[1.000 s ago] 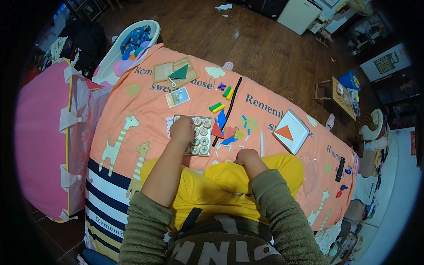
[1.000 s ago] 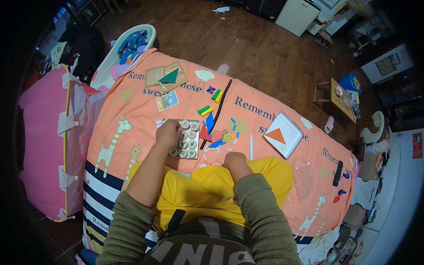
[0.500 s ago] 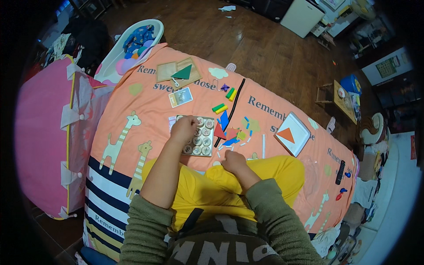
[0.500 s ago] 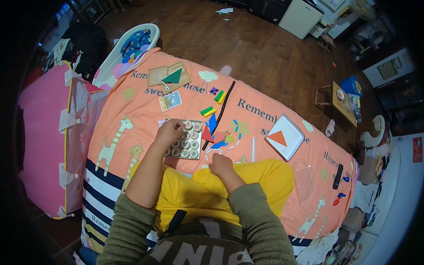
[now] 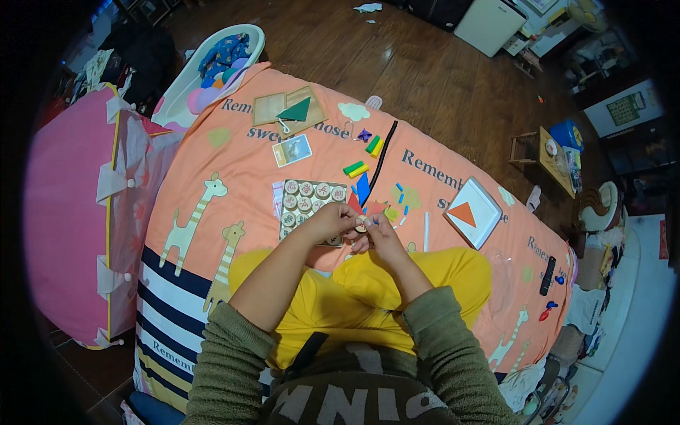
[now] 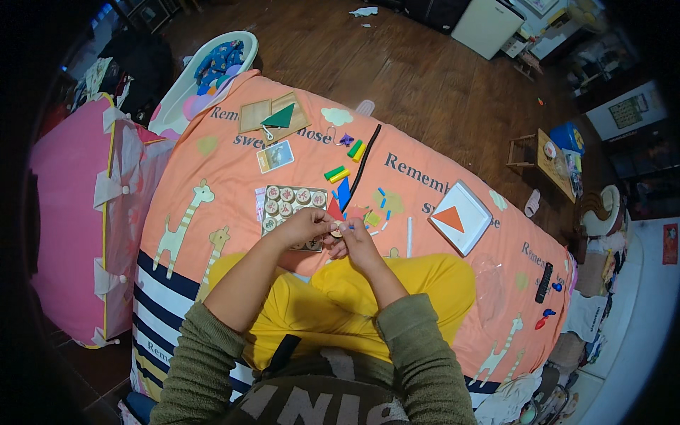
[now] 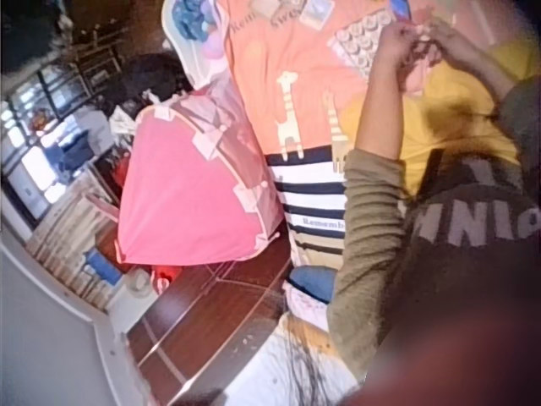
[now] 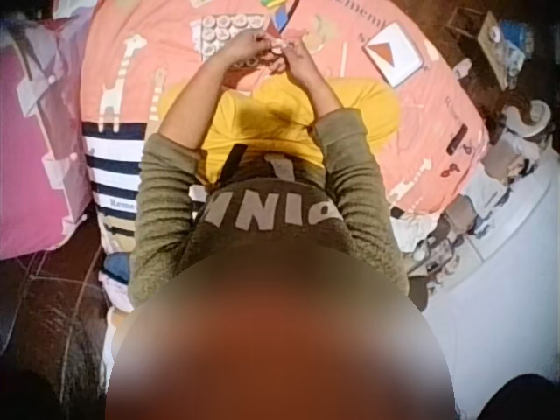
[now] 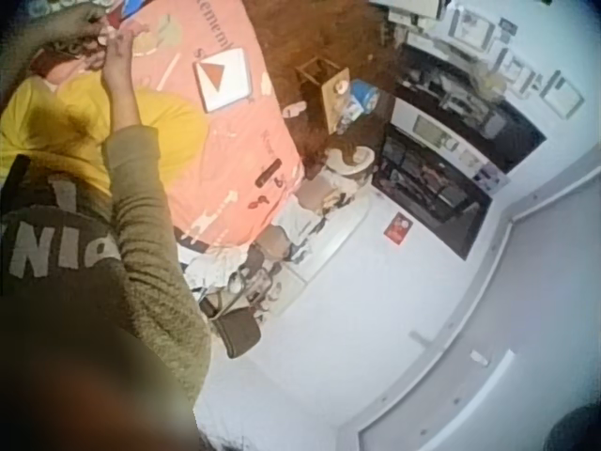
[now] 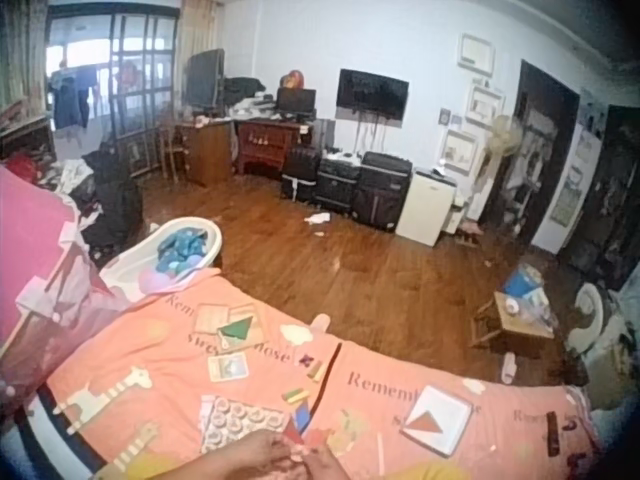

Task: The person sits cross-legged and assembles a wooden puzzle by placing circular pieces into a grid frame. They then switch to a tangram puzzle, arranging colored geometric shapes into a square frame.

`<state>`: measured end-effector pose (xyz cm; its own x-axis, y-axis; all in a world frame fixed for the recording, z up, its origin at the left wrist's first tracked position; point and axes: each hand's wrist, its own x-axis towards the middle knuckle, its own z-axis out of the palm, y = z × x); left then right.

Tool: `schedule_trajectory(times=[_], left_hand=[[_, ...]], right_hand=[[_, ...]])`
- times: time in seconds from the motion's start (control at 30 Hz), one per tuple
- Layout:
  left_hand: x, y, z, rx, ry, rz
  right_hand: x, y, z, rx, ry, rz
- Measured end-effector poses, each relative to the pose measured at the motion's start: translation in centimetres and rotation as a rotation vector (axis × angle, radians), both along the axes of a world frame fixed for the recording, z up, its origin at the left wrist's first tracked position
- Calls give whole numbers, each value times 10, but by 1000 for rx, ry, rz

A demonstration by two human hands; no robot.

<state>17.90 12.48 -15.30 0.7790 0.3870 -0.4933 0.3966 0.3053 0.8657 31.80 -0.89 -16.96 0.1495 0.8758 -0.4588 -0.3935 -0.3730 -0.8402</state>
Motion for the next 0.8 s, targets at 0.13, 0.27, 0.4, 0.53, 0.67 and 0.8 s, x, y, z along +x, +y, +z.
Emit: schedule_trajectory(times=[0.13,0.27,0.4,0.53,0.67,0.8], left_hand=[[1,4,7,-132,101,-5],[-6,15,8,31,180,23],[-19,33,10,512,458,73],[-22,37,17,683,645,-2],[-25,34,7,820,745,-48],[-24,38,2,901,773,-45]], right_hand=[[14,1,-6,-102,71,61],[13,-5,-23,-162,-59,-1],[17,-17,-47,-166,-562,33],[7,-23,-51,-208,-920,376],[-26,-25,-27,-224,-1194,702],[-43,-21,-20,-244,-1353,797]])
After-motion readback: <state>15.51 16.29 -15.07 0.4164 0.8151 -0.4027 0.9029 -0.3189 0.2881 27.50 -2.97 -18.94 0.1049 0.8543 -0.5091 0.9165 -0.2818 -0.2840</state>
